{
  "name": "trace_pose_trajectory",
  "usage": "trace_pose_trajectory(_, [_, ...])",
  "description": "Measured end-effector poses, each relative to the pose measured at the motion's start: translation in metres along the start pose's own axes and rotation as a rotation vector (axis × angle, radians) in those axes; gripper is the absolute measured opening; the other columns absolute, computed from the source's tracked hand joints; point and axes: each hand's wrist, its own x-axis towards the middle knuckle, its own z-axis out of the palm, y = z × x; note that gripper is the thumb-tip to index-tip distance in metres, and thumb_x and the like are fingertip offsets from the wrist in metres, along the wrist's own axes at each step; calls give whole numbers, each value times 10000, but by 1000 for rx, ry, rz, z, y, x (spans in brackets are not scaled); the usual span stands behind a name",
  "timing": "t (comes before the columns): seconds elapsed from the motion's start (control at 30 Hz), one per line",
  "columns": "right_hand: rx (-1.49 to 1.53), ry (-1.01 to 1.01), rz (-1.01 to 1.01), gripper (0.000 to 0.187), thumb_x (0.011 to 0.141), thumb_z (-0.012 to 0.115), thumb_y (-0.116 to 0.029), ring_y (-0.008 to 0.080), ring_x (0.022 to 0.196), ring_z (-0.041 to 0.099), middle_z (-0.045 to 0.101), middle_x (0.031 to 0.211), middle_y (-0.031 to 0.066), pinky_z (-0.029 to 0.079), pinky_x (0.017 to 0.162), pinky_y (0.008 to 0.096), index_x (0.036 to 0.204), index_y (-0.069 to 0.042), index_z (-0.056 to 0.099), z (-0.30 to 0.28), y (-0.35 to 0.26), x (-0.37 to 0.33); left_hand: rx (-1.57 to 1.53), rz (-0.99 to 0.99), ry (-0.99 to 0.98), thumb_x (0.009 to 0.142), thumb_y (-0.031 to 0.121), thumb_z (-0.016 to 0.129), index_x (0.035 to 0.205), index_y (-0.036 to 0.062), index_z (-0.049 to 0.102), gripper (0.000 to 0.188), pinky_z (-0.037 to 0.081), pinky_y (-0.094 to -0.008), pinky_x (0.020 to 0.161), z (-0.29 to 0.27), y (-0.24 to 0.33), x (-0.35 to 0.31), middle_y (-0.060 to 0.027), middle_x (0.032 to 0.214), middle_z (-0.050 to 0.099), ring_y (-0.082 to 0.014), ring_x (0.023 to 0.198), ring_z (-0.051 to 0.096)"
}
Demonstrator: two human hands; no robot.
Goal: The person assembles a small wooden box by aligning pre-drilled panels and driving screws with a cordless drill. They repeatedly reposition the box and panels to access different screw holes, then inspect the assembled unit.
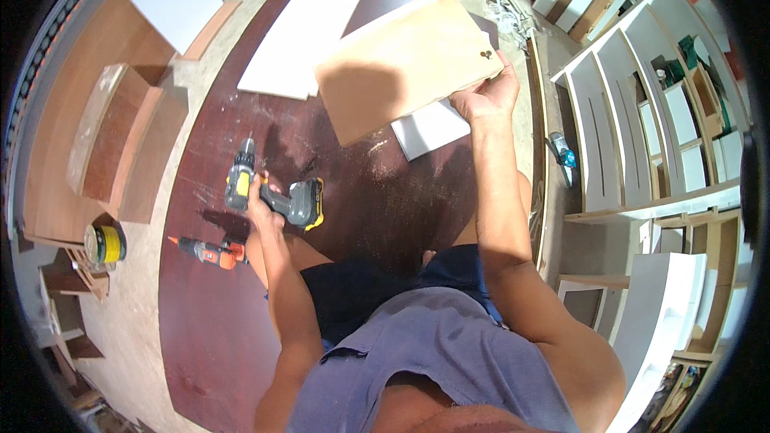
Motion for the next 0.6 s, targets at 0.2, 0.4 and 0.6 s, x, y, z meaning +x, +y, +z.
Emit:
trace_pose_trajectory(0.2, [417,192,-145,481,947,368,-334,256,1228,566,609,1302,109,428,1060,480,1276,-54,581,-33,-7,14,104,82,54,904,188,667,1065,58,602,217,514,-259,560,3,-5,5,-67,964,680,-123,645,588])
trace_pose_trajectory(0.4, [477,158,-55,471,937,422,-344,279,1258,553,606,1333,111,406,1090,476,1284,-82,604,-45,9,-29,146,318,-236,895,109,624,1149,-4,579,282,526,-283,590,76,38,-39,-119,989,671,-148,682,599])
trace_pose_trajectory(0.6, [295,36,65,570,956,332,-474,324,1281,487,531,1401,112,361,1073,535,1374,-143,531,-49,9,-67,452,596,-526,740,107,669,1221,-44,551,518,505,-310,652,182,136,-90,-177,1031,681,-183,714,607])
